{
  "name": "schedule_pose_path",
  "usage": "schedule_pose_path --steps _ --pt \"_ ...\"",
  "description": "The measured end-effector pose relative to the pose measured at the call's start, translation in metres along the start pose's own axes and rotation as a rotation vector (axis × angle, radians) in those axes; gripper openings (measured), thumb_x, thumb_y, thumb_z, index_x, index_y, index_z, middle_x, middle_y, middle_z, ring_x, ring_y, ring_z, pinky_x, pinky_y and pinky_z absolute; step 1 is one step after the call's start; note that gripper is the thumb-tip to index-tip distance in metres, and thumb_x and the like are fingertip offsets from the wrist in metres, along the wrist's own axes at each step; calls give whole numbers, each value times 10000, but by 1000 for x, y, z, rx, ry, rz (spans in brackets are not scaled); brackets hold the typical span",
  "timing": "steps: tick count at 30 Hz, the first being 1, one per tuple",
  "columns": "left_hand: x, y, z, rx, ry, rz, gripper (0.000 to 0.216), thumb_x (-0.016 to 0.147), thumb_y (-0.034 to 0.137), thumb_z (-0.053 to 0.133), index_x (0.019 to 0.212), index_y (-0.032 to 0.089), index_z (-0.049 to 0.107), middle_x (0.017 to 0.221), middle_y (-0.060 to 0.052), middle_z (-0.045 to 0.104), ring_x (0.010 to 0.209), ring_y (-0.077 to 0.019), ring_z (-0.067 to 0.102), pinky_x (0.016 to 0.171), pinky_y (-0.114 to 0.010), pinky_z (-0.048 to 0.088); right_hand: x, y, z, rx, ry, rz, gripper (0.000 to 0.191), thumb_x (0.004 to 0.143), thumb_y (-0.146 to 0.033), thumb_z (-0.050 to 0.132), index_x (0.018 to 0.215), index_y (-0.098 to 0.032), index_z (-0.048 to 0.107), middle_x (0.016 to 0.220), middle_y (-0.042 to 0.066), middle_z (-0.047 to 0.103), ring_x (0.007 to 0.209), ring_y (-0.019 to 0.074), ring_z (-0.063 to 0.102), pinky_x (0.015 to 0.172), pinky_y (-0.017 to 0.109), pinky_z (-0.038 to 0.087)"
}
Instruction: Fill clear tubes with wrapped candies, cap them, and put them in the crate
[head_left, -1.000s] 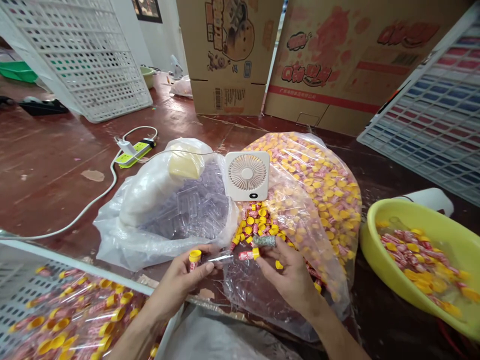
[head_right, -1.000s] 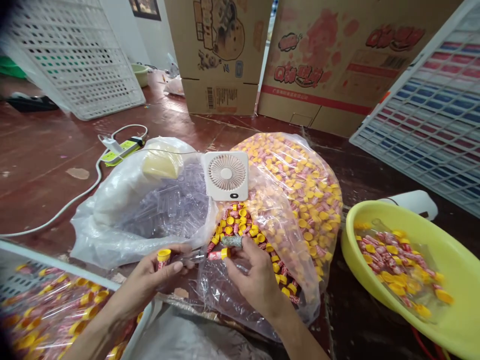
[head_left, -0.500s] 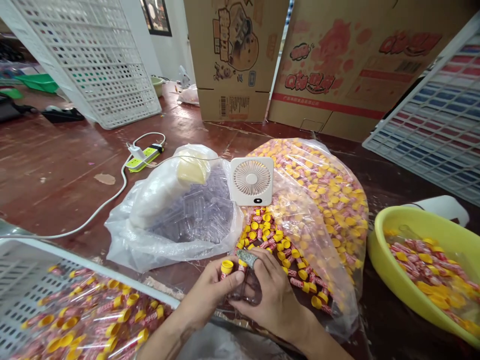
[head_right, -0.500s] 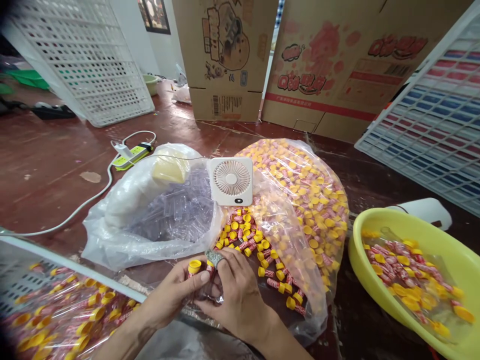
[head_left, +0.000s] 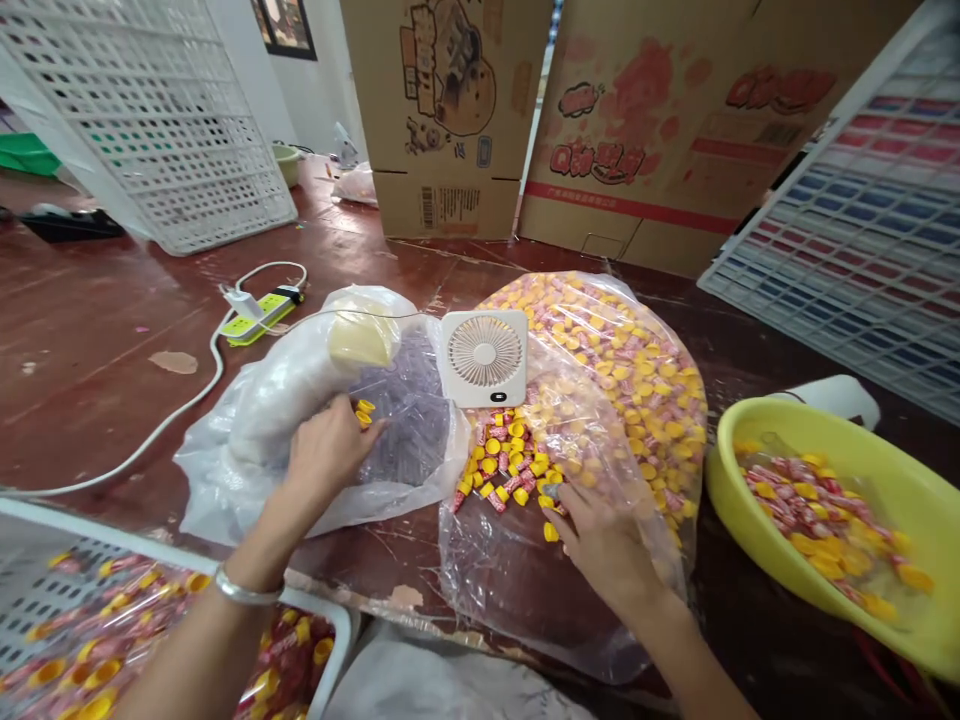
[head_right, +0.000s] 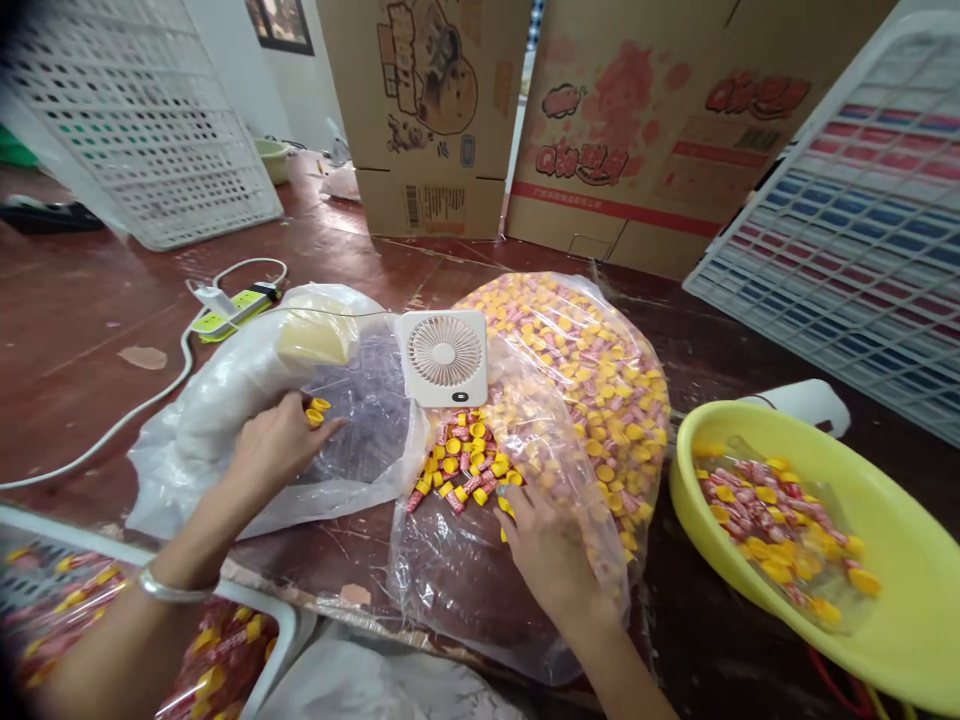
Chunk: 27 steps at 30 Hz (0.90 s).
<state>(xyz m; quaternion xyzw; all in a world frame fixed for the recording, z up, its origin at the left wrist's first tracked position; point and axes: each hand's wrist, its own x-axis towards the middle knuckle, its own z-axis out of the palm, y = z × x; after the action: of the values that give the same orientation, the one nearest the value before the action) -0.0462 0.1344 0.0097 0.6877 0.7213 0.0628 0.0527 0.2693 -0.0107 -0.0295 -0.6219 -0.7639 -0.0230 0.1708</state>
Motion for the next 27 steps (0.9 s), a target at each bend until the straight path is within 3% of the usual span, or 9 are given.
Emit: schedule_pose_path --steps 3,7,10,12,15,19,23,27 --pt "10 3 14 90 -82 -4 538 877 519 524 1171 71 558 948 -258 739 894 -445 698 696 -434 490 -6 -3 12 -62 -81 -5 64 909 -163 596 889 -223 598 821 40 668 732 223 659 653 331 496" --pt "-4 -3 21 18 -65 41 466 909 450 485 1219 110 555 962 -217 745 896 -410 703 714 -417 489 3 -23 29 -100 -100 29 154 890 -168 651 1025 -213 592 988 68 662 867 228 661 684 314 509" --pt "-31 -9 11 -274 -72 153 387 895 472 523 1117 171 621 1018 -149 742 933 -339 691 785 -377 490 13 -29 39 -141 -174 13 173 884 -70 598 987 -209 594 987 68 657 849 217 658 648 292 492" --pt "-55 -9 2 -537 -142 227 361 869 501 579 1067 207 649 1057 -95 738 951 -294 679 816 -341 489 17 -28 40 -131 -204 3 239 854 10 546 942 -207 595 951 61 656 803 204 649 639 282 477" --pt "-89 1 -6 -759 -336 332 287 867 462 624 1040 239 678 1042 -54 732 965 -263 663 839 -318 482 20 -27 26 44 -101 38 228 831 15 513 856 -203 574 858 43 629 750 187 617 650 273 463" --pt "-111 19 3 -814 -479 419 203 877 354 638 1032 241 707 1033 -60 713 1018 -265 629 894 -337 454 23 -38 -11 433 62 70 171 873 -94 512 752 -215 517 772 11 563 713 167 571 645 257 457" --pt "-116 28 14 -787 -561 437 224 893 334 617 1070 224 698 1000 -65 691 995 -266 614 867 -348 443 26 -52 -34 663 -32 -17 168 886 -70 486 807 -205 548 902 32 600 836 160 590 748 253 472" --pt "-119 30 16 -791 -588 397 267 895 342 613 1119 210 673 1049 -69 681 1013 -264 607 896 -356 426 27 -55 -35 709 -76 -33 196 900 -65 496 761 -204 498 836 16 572 802 153 554 727 250 440"
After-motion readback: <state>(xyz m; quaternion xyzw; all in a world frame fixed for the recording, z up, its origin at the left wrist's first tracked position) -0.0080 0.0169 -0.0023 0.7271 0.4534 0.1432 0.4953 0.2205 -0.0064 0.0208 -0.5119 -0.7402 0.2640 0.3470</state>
